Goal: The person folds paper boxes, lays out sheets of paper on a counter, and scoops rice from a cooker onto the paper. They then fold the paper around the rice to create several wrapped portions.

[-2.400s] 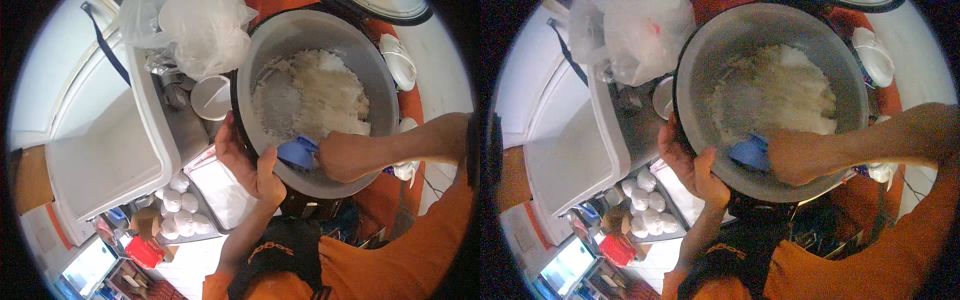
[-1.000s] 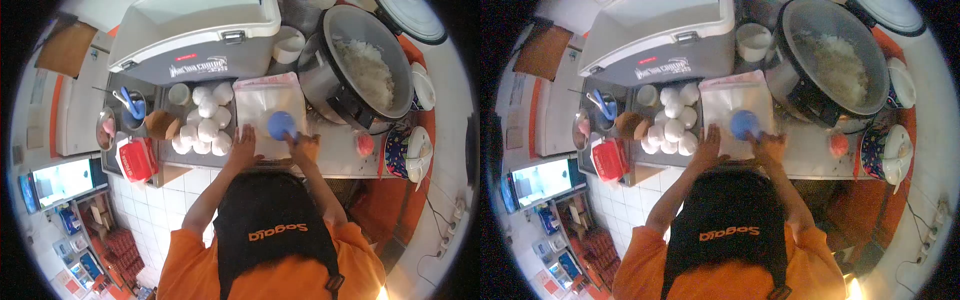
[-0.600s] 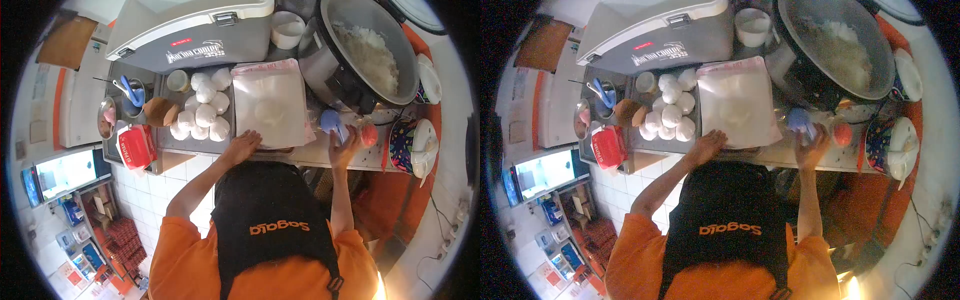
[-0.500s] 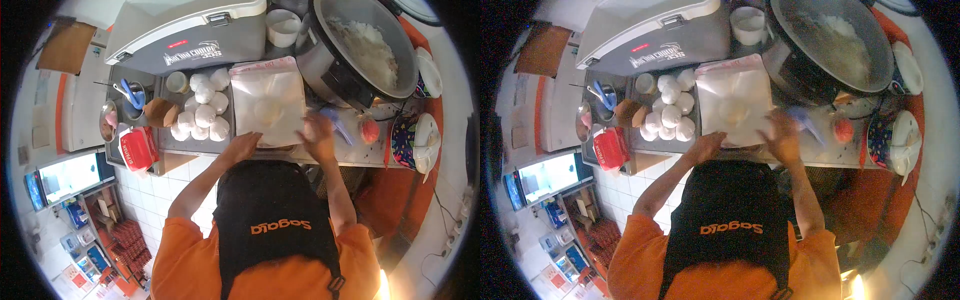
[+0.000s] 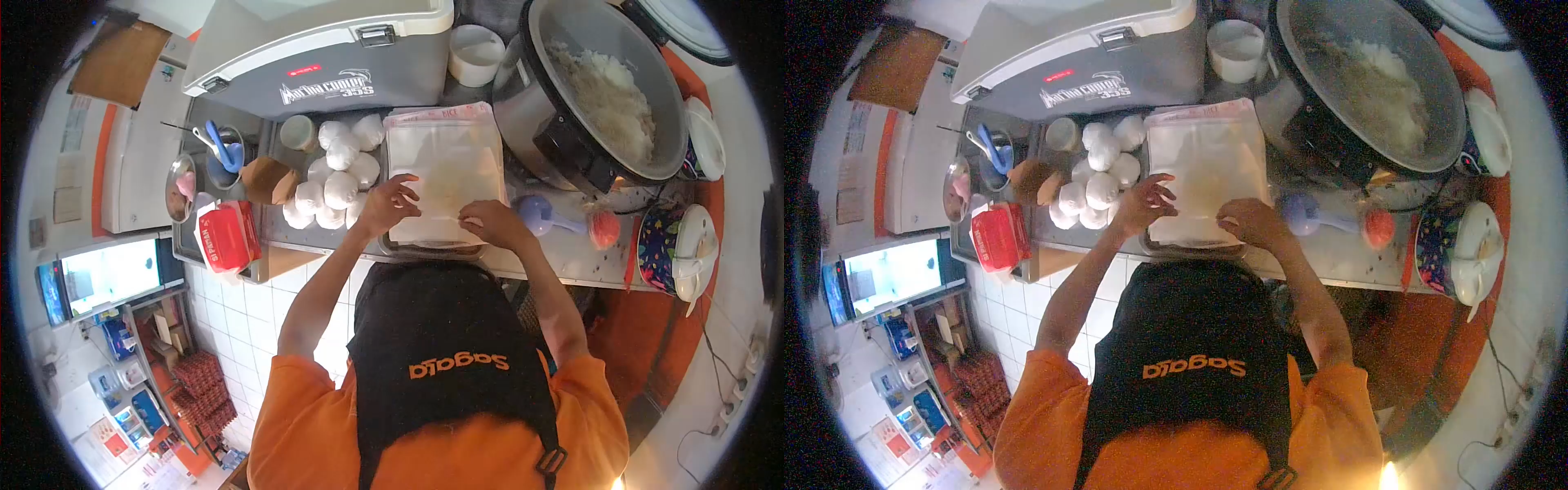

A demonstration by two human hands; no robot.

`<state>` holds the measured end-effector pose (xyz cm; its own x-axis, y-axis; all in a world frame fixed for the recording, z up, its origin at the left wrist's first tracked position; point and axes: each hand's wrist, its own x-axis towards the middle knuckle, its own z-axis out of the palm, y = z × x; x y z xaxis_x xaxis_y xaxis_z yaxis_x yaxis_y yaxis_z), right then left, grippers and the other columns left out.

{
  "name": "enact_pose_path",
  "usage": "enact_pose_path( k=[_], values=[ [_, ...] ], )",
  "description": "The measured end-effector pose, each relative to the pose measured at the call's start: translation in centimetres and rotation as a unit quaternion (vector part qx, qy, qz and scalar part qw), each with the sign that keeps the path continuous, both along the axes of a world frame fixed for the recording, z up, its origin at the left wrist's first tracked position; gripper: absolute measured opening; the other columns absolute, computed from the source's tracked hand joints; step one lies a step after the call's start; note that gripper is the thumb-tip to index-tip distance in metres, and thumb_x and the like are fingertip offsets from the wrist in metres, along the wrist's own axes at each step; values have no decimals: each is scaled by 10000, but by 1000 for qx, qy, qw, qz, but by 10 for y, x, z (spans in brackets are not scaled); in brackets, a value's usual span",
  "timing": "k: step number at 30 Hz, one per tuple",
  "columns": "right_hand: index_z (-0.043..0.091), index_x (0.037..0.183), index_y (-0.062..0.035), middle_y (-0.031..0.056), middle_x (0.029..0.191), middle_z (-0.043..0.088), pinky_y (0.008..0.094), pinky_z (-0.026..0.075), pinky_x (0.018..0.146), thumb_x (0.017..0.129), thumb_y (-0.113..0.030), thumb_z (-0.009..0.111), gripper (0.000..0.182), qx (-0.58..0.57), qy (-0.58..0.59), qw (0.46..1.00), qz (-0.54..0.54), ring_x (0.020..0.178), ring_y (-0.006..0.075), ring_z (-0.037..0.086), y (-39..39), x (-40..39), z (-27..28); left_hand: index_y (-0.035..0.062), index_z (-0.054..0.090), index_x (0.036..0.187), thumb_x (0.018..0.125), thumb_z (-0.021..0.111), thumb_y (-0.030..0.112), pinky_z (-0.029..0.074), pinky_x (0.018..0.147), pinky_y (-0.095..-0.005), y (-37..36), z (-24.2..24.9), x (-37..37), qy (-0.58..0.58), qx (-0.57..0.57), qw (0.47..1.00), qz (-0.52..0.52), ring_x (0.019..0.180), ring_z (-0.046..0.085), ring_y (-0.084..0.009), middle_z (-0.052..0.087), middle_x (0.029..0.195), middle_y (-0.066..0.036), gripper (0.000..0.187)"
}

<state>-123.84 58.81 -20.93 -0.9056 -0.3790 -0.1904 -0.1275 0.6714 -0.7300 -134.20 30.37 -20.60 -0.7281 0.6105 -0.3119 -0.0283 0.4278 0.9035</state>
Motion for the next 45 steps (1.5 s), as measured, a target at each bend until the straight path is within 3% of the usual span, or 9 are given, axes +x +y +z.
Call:
enact_pose_path(
  k=[7, 13, 14, 17, 29, 31, 33, 38, 45],
  values=[
    [691, 999, -59, 170, 942, 734, 492, 549, 794, 969, -323, 628, 273, -35, 43, 980, -189, 869, 374, 705, -7, -19, -12, 57, 635, 1257, 886, 741, 67, 571, 875, -328, 4, -28, -23, 48, 18, 998, 22, 933, 699, -172, 714, 1078, -74, 386],
    [688, 991, -81, 146, 898, 736, 475, 563, 719, 943, -371, 666, 295, -6, 66, 962, -264, 804, 362, 713, -4, -43, -32, 118, 677, 1222, 935, 670, 211, 457, 1049, -457, 32, 2, 15, 505, -209, 835, -66, 1221, 587, -316, 672, 1226, -121, 301],
    [687, 1002, -87, 144, 878, 734, 471, 565, 711, 937, -377, 672, 297, -1, 59, 962, -265, 794, 358, 714, -4, -44, -33, 66, 643, 1269, 891, 654, 194, 407, 1123, -463, 28, -24, 22, 221, -107, 964, -105, 1316, 519, -314, 583, 1376, -131, 399],
    [675, 1041, -92, 144, 855, 725, 475, 565, 718, 923, -381, 691, 313, 2, 64, 946, -317, 799, 351, 717, -2, -40, -38, -27, 575, 1325, 837, 651, 148, 374, 1165, -452, 41, -36, 35, 505, -80, 820, -255, 1393, 445, -333, 497, 1470, -172, 524],
    [634, 1034, -49, 213, 855, 667, 483, 533, 759, 949, -428, 653, 389, -117, 19, 988, -96, 872, 382, 679, 55, -17, -39, -29, 588, 1264, 807, 645, 64, 442, 1074, -456, 62, -36, 24, 447, -59, 886, -110, 1284, 534, -305, 592, 1341, -164, 470],
    [631, 978, -26, 219, 916, 683, 509, 527, 780, 920, -383, 691, 366, 68, -143, 967, -199, 892, 408, 679, 30, -69, -9, -4, 595, 1255, 820, 667, 99, 450, 1049, -461, 60, -46, 19, 439, -60, 889, -114, 1268, 541, -307, 598, 1327, -153, 453],
    [641, 944, -11, 215, 935, 683, 510, 529, 784, 870, -350, 739, 360, -6, 120, 921, -369, 875, 407, 677, 1, -101, -36, 22, 591, 1266, 837, 690, 138, 447, 1040, -464, 60, -74, 9, 413, -85, 896, -140, 1270, 537, -317, 595, 1328, -146, 456],
    [673, 1061, -74, 141, 961, 704, 441, 551, 828, 847, -222, 773, 279, -26, 118, 969, -217, 915, 346, 699, -3, -107, -4, 62, 575, 1277, 882, 693, 195, 453, 1044, -471, 76, -7, -19, 542, -139, 827, 56, 1225, 547, -354, 593, 1305, -154, 433],
    [683, 1086, -53, 142, 1177, 669, 469, 524, 941, 902, -156, 643, 215, 95, 195, 974, 60, 1109, 334, 628, 24, -9, -45, 52, 646, 1028, 781, 648, 115, 511, 992, -383, 14, -42, -37, 461, -98, 826, -309, 1106, 617, -261, 645, 1152, -86, 255]
  ],
)
